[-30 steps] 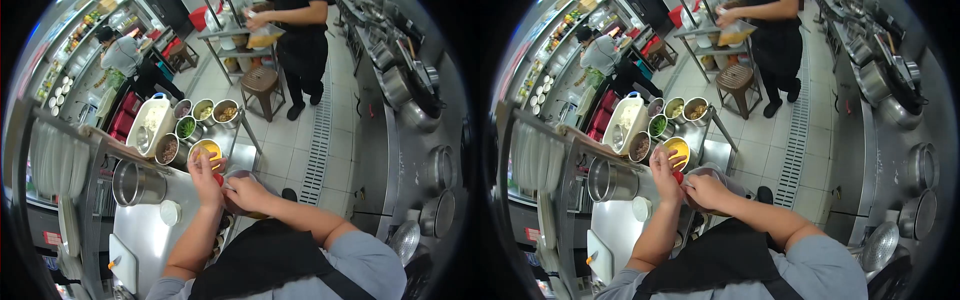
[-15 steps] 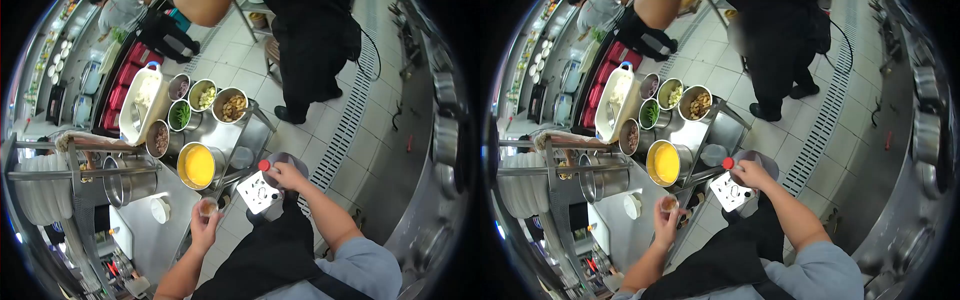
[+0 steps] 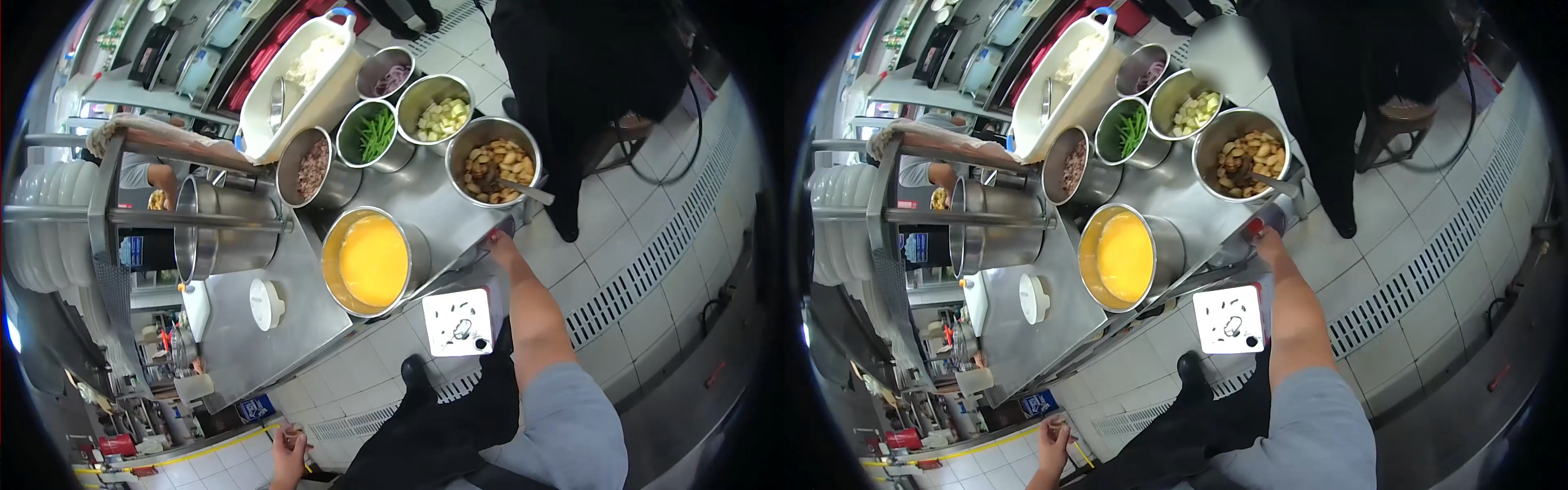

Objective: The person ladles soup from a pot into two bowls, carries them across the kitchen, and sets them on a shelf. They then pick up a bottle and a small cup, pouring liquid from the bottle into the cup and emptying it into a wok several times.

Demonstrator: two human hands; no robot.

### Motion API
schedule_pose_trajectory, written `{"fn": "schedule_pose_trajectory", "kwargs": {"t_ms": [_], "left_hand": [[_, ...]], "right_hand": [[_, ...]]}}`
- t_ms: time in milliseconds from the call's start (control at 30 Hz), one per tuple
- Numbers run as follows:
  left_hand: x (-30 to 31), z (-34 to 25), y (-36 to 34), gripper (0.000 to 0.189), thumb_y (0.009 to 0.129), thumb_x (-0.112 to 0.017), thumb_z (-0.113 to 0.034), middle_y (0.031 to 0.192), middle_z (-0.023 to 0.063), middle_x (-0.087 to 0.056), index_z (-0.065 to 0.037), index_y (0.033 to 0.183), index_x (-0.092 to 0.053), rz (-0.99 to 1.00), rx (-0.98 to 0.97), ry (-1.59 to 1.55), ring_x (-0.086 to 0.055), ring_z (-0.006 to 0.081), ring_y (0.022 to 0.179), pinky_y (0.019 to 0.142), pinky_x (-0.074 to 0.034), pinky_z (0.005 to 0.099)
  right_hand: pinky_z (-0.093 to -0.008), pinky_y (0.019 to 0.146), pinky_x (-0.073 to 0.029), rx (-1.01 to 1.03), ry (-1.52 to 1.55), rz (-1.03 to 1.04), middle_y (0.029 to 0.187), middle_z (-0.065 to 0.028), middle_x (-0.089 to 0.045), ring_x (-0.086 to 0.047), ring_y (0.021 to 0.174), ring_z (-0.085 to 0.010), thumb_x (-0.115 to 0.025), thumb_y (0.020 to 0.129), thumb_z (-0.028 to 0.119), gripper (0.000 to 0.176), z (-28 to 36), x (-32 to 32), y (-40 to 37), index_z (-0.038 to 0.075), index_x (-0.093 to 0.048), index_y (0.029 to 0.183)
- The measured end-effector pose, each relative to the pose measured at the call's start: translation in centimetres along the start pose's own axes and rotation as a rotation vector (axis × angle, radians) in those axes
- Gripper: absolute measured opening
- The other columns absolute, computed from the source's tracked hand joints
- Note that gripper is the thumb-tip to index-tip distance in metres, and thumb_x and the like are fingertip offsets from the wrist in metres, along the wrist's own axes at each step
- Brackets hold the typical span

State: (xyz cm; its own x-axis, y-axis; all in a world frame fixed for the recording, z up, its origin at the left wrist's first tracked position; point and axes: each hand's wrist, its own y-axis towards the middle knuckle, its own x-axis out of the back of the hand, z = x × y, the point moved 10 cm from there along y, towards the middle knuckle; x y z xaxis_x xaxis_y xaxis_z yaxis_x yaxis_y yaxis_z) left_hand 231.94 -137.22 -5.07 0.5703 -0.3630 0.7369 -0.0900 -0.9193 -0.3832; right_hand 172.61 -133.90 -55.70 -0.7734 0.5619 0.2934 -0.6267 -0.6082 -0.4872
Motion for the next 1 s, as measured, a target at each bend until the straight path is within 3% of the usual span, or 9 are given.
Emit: {"fn": "schedule_pose_trajectory", "kwargs": {"t_ms": [200, 300, 500, 600, 633, 667, 733, 800, 1000], "left_hand": [[3.2, 5.9, -1.0, 0.040, 0.092, -0.064, -0.011, 0.095, 0.0101, -0.060, -0.002, 0.126, -0.043, -0.080, 0.180, -0.016, -0.066, 0.0178, 0.070, 0.064, -0.056, 0.0280], [3.3, 7.2, 0.4, 0.043, 0.092, -0.064, -0.012, 0.095, 0.0110, -0.061, 0.000, 0.126, -0.042, -0.070, 0.177, -0.159, -0.066, 0.0180, 0.069, 0.066, -0.055, 0.0288], [6.7, 14.7, 3.3, 0.045, 0.092, -0.066, -0.014, 0.094, 0.0131, -0.061, 0.002, 0.126, -0.042, -0.093, 0.103, -0.476, -0.066, 0.0184, 0.068, 0.062, -0.053, 0.0275], [10.0, 20.0, 4.6, 0.047, 0.092, -0.067, -0.019, 0.094, 0.0141, -0.062, 0.002, 0.127, -0.043, -0.155, 0.114, -0.562, -0.066, 0.0187, 0.068, 0.059, -0.052, 0.0270], [11.1, 22.6, 4.6, 0.047, 0.092, -0.067, -0.019, 0.094, 0.0141, -0.062, 0.002, 0.127, -0.043, -0.181, 0.117, -0.609, -0.066, 0.0187, 0.068, 0.059, -0.052, 0.0270], [12.3, 25.4, 4.9, 0.049, 0.091, -0.067, -0.021, 0.094, 0.0142, -0.062, 0.002, 0.127, -0.043, -0.227, 0.137, -0.649, -0.066, 0.0188, 0.067, 0.059, -0.052, 0.0272], [14.7, 30.8, 5.1, 0.050, 0.091, -0.067, -0.023, 0.094, 0.0142, -0.062, 0.002, 0.127, -0.044, -0.302, 0.155, -0.737, -0.066, 0.0188, 0.067, 0.058, -0.052, 0.0273], [16.9, 36.4, 4.4, 0.049, 0.092, -0.066, -0.027, 0.095, 0.0128, -0.061, 0.000, 0.127, -0.045, -0.360, 0.198, -0.794, -0.066, 0.0189, 0.067, 0.059, -0.053, 0.0276], [22.0, 48.6, -0.8, 0.047, 0.092, -0.065, -0.028, 0.096, 0.0114, -0.061, -0.001, 0.124, -0.046, -0.599, 0.302, -1.079, -0.064, 0.0177, 0.064, 0.057, -0.051, 0.0273]], "right_hand": [[-0.0384, 0.109, -0.036, 0.547, -0.149, 0.038, 0.140, -0.0226, -0.048, -0.043, 0.133, -0.0329, -0.053, 0.089, 0.016, 0.047, 6.2, -3.5, 2.9, 0.003, -0.049, 0.134], [-0.0397, 0.114, -0.030, 0.304, -0.045, 0.075, 0.145, -0.0218, -0.042, -0.033, 0.139, -0.0331, -0.057, 0.088, 0.019, 0.055, 6.2, -2.5, -0.7, 0.003, -0.044, 0.139], [-0.0408, 0.106, -0.040, -0.080, -0.285, -0.142, 0.136, -0.0303, -0.049, -0.048, 0.129, -0.0390, -0.062, 0.087, 0.016, 0.065, -2.8, -1.9, -14.5, -0.002, -0.035, 0.144], [-0.0355, 0.053, -0.050, -0.329, 0.085, -0.109, 0.100, -0.0208, -0.061, -0.059, 0.065, -0.0222, -0.061, 0.089, 0.014, 0.052, -3.4, -5.2, -24.7, 0.004, -0.043, 0.137], [-0.0359, 0.054, -0.050, -0.316, 0.110, -0.063, 0.096, -0.0197, -0.061, -0.062, 0.068, -0.0234, -0.061, 0.089, 0.015, 0.051, -2.7, -6.9, -27.2, 0.004, -0.043, 0.135], [-0.0363, 0.051, -0.051, 0.117, -0.230, -0.071, 0.093, -0.0186, -0.060, -0.064, 0.064, -0.0235, -0.059, 0.089, 0.016, 0.049, -11.9, -9.0, -22.2, 0.003, -0.044, 0.133], [-0.0366, 0.052, -0.054, -0.308, -0.043, 0.062, 0.096, -0.0201, -0.063, -0.066, 0.064, -0.0287, -0.059, 0.089, 0.016, 0.042, 1.2, -13.9, -33.3, -0.003, -0.051, 0.125], [-0.0354, 0.049, -0.055, -0.289, -0.052, 0.187, 0.093, -0.0177, -0.061, -0.064, 0.054, -0.0251, -0.057, 0.087, 0.014, 0.040, 5.5, -20.4, -37.1, -0.002, -0.050, 0.124], [-0.0308, 0.062, -0.052, 0.304, -0.704, 0.876, 0.076, -0.0067, -0.065, -0.062, 0.067, -0.0165, -0.061, 0.087, 0.018, 0.029, 21.8, -44.0, -46.4, -0.001, -0.064, 0.108]]}}
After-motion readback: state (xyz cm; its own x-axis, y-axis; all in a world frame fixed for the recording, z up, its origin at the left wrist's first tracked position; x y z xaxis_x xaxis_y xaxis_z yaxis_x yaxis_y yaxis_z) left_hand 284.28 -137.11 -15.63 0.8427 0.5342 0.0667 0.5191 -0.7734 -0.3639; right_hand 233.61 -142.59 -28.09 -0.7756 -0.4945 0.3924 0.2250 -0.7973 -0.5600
